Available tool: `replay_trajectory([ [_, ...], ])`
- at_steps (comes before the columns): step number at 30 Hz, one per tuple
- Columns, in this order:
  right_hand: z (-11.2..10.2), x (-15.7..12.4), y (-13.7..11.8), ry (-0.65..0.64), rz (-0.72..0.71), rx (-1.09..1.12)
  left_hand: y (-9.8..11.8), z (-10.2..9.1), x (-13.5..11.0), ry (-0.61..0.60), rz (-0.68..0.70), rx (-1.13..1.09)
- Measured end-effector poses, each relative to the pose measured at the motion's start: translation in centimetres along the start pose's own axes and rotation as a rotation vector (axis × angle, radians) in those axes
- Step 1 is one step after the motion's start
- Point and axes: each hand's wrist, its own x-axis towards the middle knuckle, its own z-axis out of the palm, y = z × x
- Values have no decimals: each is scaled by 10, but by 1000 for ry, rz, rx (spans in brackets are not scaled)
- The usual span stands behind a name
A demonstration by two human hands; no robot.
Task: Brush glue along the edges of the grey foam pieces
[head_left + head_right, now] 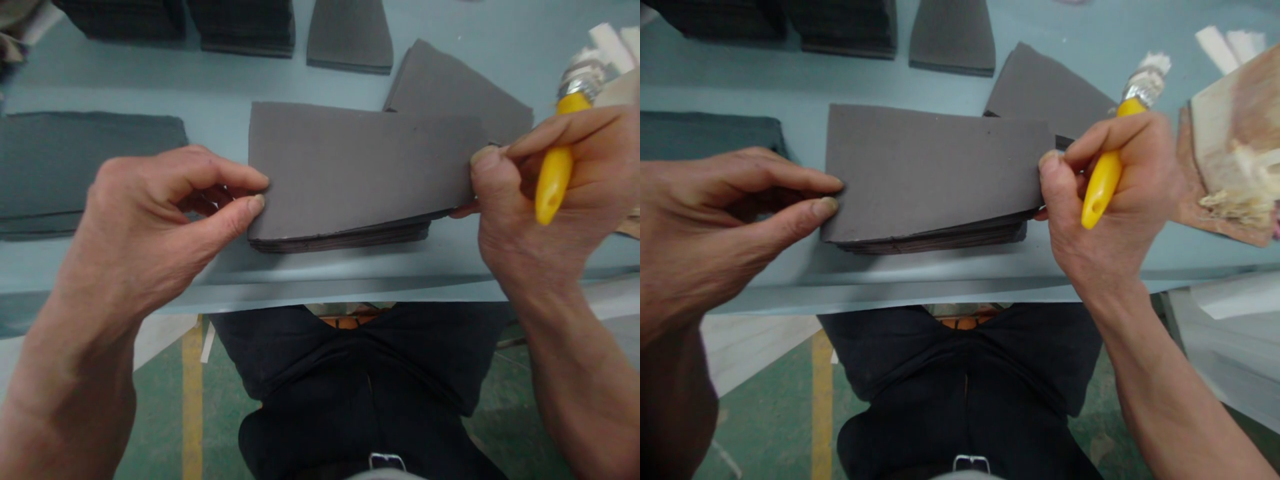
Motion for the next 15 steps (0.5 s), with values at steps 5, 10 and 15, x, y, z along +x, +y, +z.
replay_trajectory([
  [5, 0, 1, 0, 5, -55, -7, 0, 2, -2, 0, 19, 13],
  [10, 2, 1, -3, 10, -77, 31, -5, 4, -5, -3, 75, 36],
  [15, 1, 0, -6, 9, -31, 46, -13, 4, -7, 7, 109, 63],
])
